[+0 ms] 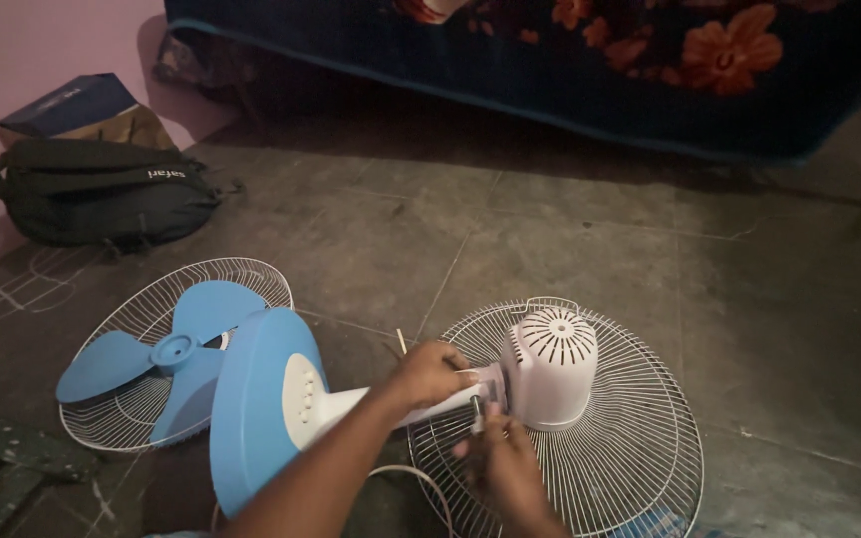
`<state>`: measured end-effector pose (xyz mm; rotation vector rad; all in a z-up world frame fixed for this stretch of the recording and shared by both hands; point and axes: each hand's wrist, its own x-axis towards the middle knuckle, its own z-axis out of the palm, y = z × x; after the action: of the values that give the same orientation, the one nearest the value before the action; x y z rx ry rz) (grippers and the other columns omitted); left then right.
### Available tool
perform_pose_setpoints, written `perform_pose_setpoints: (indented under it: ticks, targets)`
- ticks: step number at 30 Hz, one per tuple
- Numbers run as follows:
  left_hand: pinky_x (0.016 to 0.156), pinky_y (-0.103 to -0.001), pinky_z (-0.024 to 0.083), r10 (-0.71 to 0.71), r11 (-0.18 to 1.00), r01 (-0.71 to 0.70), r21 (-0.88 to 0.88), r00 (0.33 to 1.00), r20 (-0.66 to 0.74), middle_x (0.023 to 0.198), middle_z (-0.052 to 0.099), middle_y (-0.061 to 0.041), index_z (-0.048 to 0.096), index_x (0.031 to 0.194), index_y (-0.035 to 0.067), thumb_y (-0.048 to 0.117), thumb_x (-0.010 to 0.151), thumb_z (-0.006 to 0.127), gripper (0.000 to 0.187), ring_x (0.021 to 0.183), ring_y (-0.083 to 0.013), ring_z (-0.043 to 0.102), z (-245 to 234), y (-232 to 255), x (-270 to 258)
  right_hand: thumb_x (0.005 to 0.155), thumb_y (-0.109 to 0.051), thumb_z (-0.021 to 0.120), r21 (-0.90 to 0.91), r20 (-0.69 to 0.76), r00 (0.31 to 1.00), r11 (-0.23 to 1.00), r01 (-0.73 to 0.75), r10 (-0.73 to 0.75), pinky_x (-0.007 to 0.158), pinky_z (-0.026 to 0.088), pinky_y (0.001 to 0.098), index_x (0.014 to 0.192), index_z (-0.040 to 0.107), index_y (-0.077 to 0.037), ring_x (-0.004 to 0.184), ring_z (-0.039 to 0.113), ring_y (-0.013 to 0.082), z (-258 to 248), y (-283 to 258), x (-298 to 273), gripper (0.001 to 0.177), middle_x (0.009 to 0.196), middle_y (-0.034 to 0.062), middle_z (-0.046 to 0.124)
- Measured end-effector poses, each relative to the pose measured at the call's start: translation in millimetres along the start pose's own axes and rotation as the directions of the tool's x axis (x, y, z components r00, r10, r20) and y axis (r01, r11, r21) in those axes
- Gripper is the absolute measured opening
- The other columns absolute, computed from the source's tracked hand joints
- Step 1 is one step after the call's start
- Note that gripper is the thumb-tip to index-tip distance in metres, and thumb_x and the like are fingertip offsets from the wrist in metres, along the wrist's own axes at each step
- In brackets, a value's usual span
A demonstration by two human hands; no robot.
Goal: The person reassembles a disassembled electric fan by attaching the motor housing to the fan head, securing it with a plastic fastener, and tightening the assembly with a screwdriver. The fan blades and front grill remain detached on the floor.
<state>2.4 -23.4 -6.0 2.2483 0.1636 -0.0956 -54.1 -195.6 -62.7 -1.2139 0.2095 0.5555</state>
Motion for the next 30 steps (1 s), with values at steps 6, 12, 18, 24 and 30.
perform_pose_setpoints:
  ticks: [6, 12, 18, 24, 30]
  targets:
    - [0.095, -0.044, 0.050, 0.057, 0.980, -0.027, 0.196, 0.987, -0.151, 0.109, 0.074, -0.006, 0.077, 0.109, 0.014, 0.034, 0.083, 0.077, 0.033, 0.105, -0.0272, 0.069, -6, 29, -42, 0.088, -0.035, 0.076, -0.709, -0.060, 0.768, 0.569, 0.417, -0.638, 0.053, 0.058, 0.0398, 0.109, 0.059, -0.008, 0.059, 0.076, 0.0250, 5, 13, -7, 0.038, 0.078, 0.0148, 0.078]
    - [0.106, -0.051, 0.036, 0.498, 0.834, -0.387, 0.393, 0.835, -0.235, 0.126, 0.069, -0.011, 0.070, 0.122, 0.010, 0.019, 0.086, 0.070, 0.037, 0.122, -0.0298, 0.060, -5, 24, -83, 0.088, -0.035, 0.071, -0.893, 0.124, 0.660, 0.207, 0.400, -0.741, 0.053, 0.055, 0.0514, 0.113, 0.063, -0.009, 0.063, 0.073, 0.0382, 10, -6, -28, 0.037, 0.073, 0.0180, 0.074]
    - [0.108, -0.052, 0.037, 0.720, 0.598, -0.510, 0.618, 0.681, -0.134, 0.136, 0.061, -0.021, 0.060, 0.132, -0.001, 0.012, 0.078, 0.065, 0.056, 0.127, -0.0382, 0.056, 0, 4, -87, 0.088, -0.039, 0.069, -0.947, 0.102, 0.652, 0.128, 0.296, -0.752, 0.045, 0.054, 0.0504, 0.107, 0.066, -0.006, 0.052, 0.070, 0.0388, 21, -16, -33, 0.039, 0.066, 0.0200, 0.071]
    - [0.105, -0.049, 0.044, 0.787, 0.534, -0.522, 0.666, 0.594, -0.165, 0.135, 0.060, -0.022, 0.059, 0.125, -0.006, 0.014, 0.084, 0.060, 0.045, 0.126, -0.0379, 0.057, 5, -2, -77, 0.091, -0.042, 0.066, -0.958, 0.116, 0.661, 0.092, 0.271, -0.741, 0.043, 0.054, 0.0492, 0.094, 0.064, -0.005, 0.047, 0.069, 0.0361, 20, -15, -30, 0.037, 0.064, 0.0182, 0.070]
    - [0.104, -0.046, 0.048, 0.788, 0.568, -0.557, 0.606, 0.580, -0.205, 0.129, 0.065, -0.021, 0.062, 0.115, -0.004, 0.008, 0.082, 0.062, 0.035, 0.121, -0.0360, 0.062, 11, -1, -70, 0.102, -0.048, 0.051, -0.873, -0.080, 0.858, 0.451, 0.185, -0.507, 0.047, 0.051, 0.0411, 0.088, 0.067, -0.005, 0.048, 0.064, 0.0285, 16, -7, -13, 0.047, 0.057, 0.0144, 0.065]
